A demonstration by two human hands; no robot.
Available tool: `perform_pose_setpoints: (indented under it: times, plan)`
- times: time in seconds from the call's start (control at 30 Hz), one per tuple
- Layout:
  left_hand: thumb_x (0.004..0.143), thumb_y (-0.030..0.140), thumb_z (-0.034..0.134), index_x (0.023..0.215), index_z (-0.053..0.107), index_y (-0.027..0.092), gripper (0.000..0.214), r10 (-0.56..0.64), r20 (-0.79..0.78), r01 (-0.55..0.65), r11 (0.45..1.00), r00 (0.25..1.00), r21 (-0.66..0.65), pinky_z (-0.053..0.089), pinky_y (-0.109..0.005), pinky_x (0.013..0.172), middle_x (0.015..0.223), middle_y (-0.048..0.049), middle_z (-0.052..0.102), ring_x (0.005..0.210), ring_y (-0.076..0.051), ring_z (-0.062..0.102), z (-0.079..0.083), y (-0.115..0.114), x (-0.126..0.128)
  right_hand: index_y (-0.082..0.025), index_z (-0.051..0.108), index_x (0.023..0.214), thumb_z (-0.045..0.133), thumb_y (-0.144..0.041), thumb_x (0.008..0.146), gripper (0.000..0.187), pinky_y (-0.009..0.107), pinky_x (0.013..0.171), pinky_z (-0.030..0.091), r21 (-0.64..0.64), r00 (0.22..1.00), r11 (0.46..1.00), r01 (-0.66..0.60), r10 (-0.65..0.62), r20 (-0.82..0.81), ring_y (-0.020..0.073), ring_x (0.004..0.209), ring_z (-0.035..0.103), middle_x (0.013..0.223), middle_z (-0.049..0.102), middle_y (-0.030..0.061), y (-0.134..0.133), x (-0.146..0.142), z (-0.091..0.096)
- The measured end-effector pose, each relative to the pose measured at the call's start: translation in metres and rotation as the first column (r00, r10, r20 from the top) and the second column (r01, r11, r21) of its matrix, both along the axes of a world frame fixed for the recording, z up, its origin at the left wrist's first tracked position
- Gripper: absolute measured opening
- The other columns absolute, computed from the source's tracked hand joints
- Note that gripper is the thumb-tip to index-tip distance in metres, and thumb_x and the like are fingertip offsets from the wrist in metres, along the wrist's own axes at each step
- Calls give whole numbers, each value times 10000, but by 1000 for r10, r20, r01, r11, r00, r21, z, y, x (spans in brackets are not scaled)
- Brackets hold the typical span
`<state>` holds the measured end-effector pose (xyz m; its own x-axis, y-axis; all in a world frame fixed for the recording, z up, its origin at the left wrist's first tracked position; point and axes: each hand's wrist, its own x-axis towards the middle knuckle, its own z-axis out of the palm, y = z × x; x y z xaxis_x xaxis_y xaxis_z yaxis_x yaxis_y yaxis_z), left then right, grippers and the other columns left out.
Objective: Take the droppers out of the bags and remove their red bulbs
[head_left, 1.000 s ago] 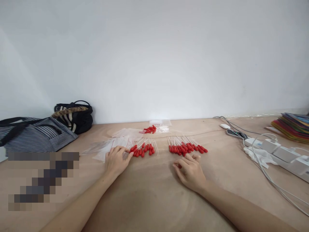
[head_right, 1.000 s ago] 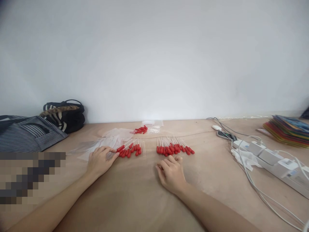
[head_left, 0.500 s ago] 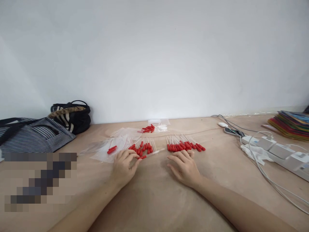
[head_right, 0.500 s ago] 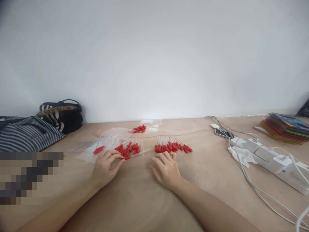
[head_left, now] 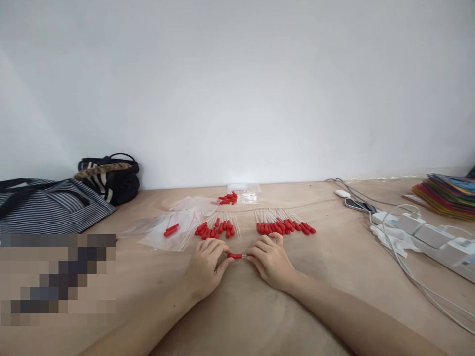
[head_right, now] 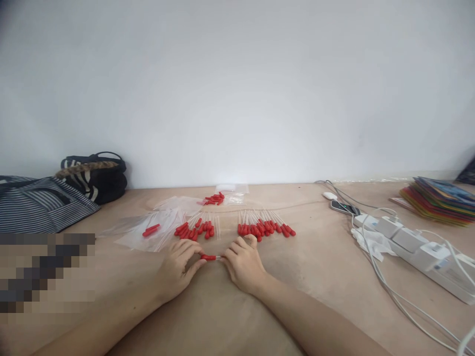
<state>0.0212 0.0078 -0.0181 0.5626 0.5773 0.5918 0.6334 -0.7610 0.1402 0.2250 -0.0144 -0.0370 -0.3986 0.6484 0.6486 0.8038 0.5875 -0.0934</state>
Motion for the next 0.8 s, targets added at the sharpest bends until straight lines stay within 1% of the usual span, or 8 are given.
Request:
perform_pose_setpoints:
  times: [0.1, 0.13, 0.23, 0.3, 0.37, 0.5, 0.67, 0.8]
  plan:
    - [838, 287, 502, 949, 571, 196, 158, -29, 15, 28, 999, 999, 25, 384, -345, 770, 884, -41, 647, 868, -208, 548, -1, 1, 5, -197, 590, 801, 469, -190, 854, 132, 350, 842, 192, -17, 1000, 1000, 1, -2, -20, 135, 767, 462, 714, 599, -4, -2, 1, 1]
    - [840, 289, 504, 960, 578, 202, 165, -50, 5, 50, 998, 999, 38, 381, -343, 770, 884, -37, 653, 858, -203, 551, 0, 1, 7, -191, 583, 798, 462, -181, 854, 134, 349, 842, 193, -16, 1000, 1000, 1, -1, -27, 135, 759, 460, 706, 595, -5, -2, 1, 1]
    - [857, 259, 483, 880, 615, 217, 140, -91, -19, 92, 994, 996, 66, 367, -337, 749, 813, -12, 670, 761, -171, 562, 1, 2, 13, -184, 577, 826, 433, -148, 853, 151, 349, 840, 197, -12, 1000, 1000, 1, -1, -30, 138, 755, 460, 708, 596, 1, -3, 1, 1]
    - [859, 241, 472, 856, 626, 218, 155, -82, -19, 83, 994, 996, 73, 357, -341, 749, 791, -9, 676, 728, -161, 562, 1, 3, 16, -191, 582, 898, 425, -139, 853, 172, 349, 838, 201, -6, 1000, 1000, 3, -4, -15, 142, 765, 463, 728, 602, 10, -2, 1, 0]
    - [858, 253, 472, 862, 632, 218, 164, -74, -26, 76, 994, 997, 74, 349, -347, 757, 787, -13, 680, 723, -159, 562, 0, 4, 18, -209, 593, 935, 443, -169, 857, 174, 346, 835, 203, 17, 1000, 1000, 8, -8, -1, 141, 758, 460, 716, 600, 8, -2, 1, -1]
    - [872, 279, 455, 830, 638, 223, 196, -107, -42, 110, 991, 993, 77, 334, -353, 766, 715, -2, 676, 673, -149, 550, -2, 4, 18, -238, 630, 830, 490, -239, 857, 143, 350, 830, 190, 80, 1000, 997, 15, -16, 11, 127, 700, 439, 610, 568, -17, -2, 0, -2]
    - [854, 236, 473, 754, 615, 224, 175, -89, -44, 90, 996, 995, 25, 306, -382, 798, 681, 22, 665, 656, -151, 536, -3, 3, 15, -220, 609, 770, 485, -205, 852, 150, 364, 831, 176, 104, 999, 994, -27, 29, -16, 118, 688, 421, 584, 561, -33, -3, 1, -2]
    - [848, 203, 469, 744, 601, 225, 170, -94, -62, 94, 996, 994, -8, 289, -403, 815, 676, 34, 660, 665, -156, 529, -1, 1, 15, -210, 591, 752, 479, -204, 852, 151, 373, 832, 166, 119, 998, 992, -46, 50, -30, 114, 688, 420, 571, 556, -43, -5, 0, -1]
